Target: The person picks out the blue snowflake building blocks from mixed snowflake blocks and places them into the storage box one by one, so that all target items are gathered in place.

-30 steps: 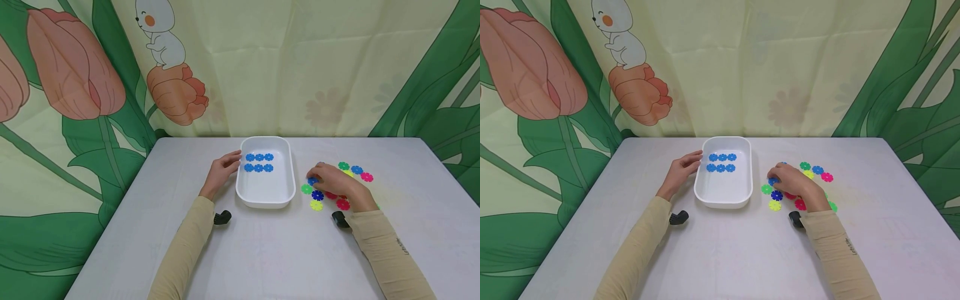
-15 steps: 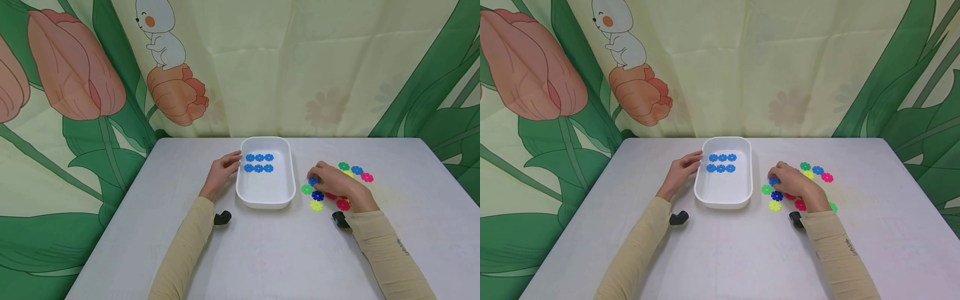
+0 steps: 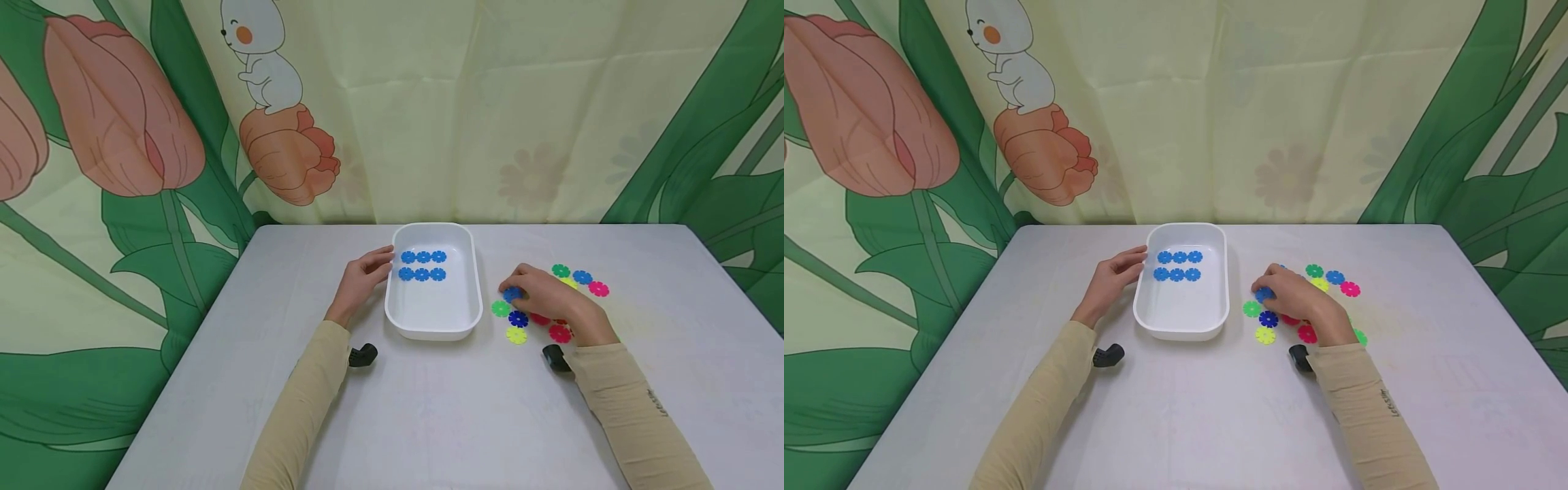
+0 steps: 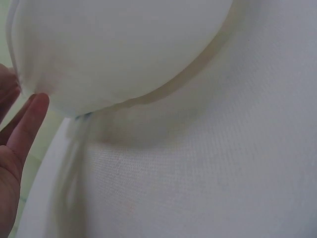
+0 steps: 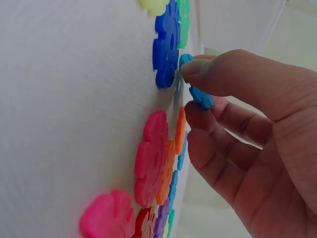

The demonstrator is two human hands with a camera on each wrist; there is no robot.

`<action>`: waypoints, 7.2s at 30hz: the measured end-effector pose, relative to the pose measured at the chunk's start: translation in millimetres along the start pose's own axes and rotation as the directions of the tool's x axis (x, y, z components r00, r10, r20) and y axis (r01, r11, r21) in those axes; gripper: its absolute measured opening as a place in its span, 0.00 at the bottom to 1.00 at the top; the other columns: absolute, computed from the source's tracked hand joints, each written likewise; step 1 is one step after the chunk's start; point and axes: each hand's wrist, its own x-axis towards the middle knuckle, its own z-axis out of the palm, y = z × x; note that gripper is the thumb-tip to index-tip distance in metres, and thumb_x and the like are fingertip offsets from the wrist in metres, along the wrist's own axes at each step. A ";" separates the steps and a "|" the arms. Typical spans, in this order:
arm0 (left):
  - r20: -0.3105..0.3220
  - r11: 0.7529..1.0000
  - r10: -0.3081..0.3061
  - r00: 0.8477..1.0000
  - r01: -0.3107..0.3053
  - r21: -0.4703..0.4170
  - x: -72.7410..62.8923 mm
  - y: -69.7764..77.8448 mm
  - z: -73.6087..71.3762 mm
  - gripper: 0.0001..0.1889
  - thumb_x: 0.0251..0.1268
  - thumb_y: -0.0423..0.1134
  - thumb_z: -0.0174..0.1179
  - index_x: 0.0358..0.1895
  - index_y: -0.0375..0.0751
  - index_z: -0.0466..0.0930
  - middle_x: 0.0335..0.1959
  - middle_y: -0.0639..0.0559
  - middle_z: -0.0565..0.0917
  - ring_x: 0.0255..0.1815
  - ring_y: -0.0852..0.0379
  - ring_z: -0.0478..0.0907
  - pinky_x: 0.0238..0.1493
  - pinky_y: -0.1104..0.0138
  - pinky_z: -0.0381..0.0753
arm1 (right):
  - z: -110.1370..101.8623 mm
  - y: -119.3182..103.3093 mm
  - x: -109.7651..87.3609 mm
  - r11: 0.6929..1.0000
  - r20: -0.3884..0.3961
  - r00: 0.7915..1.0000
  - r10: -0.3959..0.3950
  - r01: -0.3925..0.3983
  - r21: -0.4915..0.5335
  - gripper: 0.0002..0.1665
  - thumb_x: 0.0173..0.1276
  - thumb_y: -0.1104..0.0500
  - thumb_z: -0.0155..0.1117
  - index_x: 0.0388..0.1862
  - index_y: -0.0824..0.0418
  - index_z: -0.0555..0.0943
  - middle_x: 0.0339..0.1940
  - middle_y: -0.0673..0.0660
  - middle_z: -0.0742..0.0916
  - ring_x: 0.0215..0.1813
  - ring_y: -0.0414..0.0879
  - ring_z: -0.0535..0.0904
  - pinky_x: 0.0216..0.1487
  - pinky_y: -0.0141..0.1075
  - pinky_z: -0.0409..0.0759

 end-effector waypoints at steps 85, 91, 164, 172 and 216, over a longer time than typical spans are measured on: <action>0.014 1.000 0.008 1.000 -0.007 -0.020 1.8 -3.8 -1.9 0.18 0.69 0.40 0.61 0.59 0.39 0.80 0.64 0.63 0.75 0.63 0.58 0.74 0.55 0.68 0.80 | -53.9 -118.8 64.4 0.987 -0.201 0.976 -0.081 0.106 0.117 0.22 0.65 0.59 0.68 0.58 0.64 0.81 0.48 0.62 0.81 0.49 0.55 0.75 0.44 0.43 0.80; 0.011 1.000 0.000 1.000 0.000 -0.005 2.5 -4.9 -1.7 0.18 0.70 0.42 0.60 0.59 0.41 0.81 0.64 0.65 0.75 0.64 0.59 0.73 0.56 0.66 0.80 | -44.7 -120.5 85.9 0.986 -0.153 0.988 -0.036 0.060 0.157 0.24 0.65 0.58 0.69 0.59 0.63 0.80 0.48 0.61 0.82 0.49 0.54 0.76 0.43 0.40 0.82; 0.038 0.999 0.019 0.999 -0.018 -0.033 2.8 -0.6 -4.0 0.18 0.70 0.38 0.60 0.60 0.36 0.79 0.65 0.59 0.75 0.64 0.57 0.73 0.57 0.66 0.79 | 18.2 -126.7 128.6 0.988 0.373 0.919 -0.128 0.152 -0.036 0.16 0.63 0.60 0.71 0.49 0.56 0.80 0.42 0.51 0.82 0.48 0.47 0.74 0.56 0.38 0.75; 0.036 1.000 0.025 0.999 -0.025 -0.017 2.2 -1.4 -4.0 0.19 0.70 0.41 0.60 0.60 0.38 0.79 0.65 0.61 0.75 0.64 0.57 0.73 0.57 0.66 0.79 | 19.7 -127.6 132.7 0.982 0.331 0.930 -0.160 0.185 -0.047 0.16 0.63 0.61 0.71 0.49 0.60 0.81 0.42 0.53 0.83 0.47 0.47 0.75 0.57 0.38 0.75; 0.064 0.999 0.007 0.998 -0.004 -0.040 -0.5 6.1 -5.9 0.19 0.70 0.39 0.60 0.61 0.35 0.78 0.68 0.55 0.73 0.66 0.55 0.72 0.58 0.66 0.79 | 26.9 -130.1 140.4 0.976 0.282 0.939 -0.197 0.215 -0.035 0.16 0.63 0.61 0.71 0.49 0.61 0.80 0.42 0.53 0.84 0.47 0.47 0.76 0.58 0.38 0.77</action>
